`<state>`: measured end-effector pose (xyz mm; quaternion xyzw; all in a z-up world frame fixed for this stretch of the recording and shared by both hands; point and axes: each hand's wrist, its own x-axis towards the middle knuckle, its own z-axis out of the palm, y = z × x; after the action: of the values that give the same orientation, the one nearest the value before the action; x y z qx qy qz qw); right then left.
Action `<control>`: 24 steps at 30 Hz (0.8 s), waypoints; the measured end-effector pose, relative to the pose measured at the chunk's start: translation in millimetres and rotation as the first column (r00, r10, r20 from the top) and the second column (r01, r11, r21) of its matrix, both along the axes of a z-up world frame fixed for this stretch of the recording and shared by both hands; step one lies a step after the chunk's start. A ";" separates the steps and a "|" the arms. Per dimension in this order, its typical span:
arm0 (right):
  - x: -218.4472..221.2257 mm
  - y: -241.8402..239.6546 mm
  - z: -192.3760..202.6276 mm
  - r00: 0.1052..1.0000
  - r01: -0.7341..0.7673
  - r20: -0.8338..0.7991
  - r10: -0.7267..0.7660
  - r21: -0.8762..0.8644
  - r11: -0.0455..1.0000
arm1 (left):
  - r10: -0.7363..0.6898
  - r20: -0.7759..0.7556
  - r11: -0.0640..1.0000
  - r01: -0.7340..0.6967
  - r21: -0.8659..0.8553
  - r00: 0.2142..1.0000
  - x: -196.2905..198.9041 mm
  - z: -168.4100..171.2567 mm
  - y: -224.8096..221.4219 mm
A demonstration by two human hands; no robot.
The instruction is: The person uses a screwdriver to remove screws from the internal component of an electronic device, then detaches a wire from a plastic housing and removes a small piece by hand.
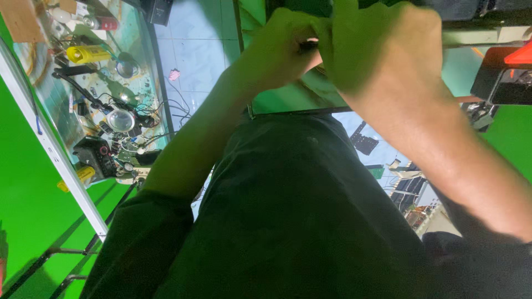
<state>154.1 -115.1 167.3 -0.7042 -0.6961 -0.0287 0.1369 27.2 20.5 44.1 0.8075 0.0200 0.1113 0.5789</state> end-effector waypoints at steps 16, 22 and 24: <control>9.5 -3.7 -9.5 0.998 -0.058 0.007 0.057 0.055 0.997 | -0.015 0.111 0.963 0.045 -0.265 0.994 -1.6 -35.8 0.9; 16.7 -6.6 -19.0 0.986 -0.161 0.045 0.157 0.086 0.983 | 0.022 -0.035 0.999 -0.023 -0.023 0.999 -8.2 -23.4 5.5; 27.2 -11.5 -18.0 0.974 -0.224 0.036 0.223 0.041 0.974 | 0.092 0.120 0.994 -0.084 -0.071 0.988 -12.2 -22.3 -2.5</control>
<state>181.3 -126.6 149.3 -0.6177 -0.7720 -0.0396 0.1443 15.0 18.0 21.8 0.7781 0.0235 0.1858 0.5996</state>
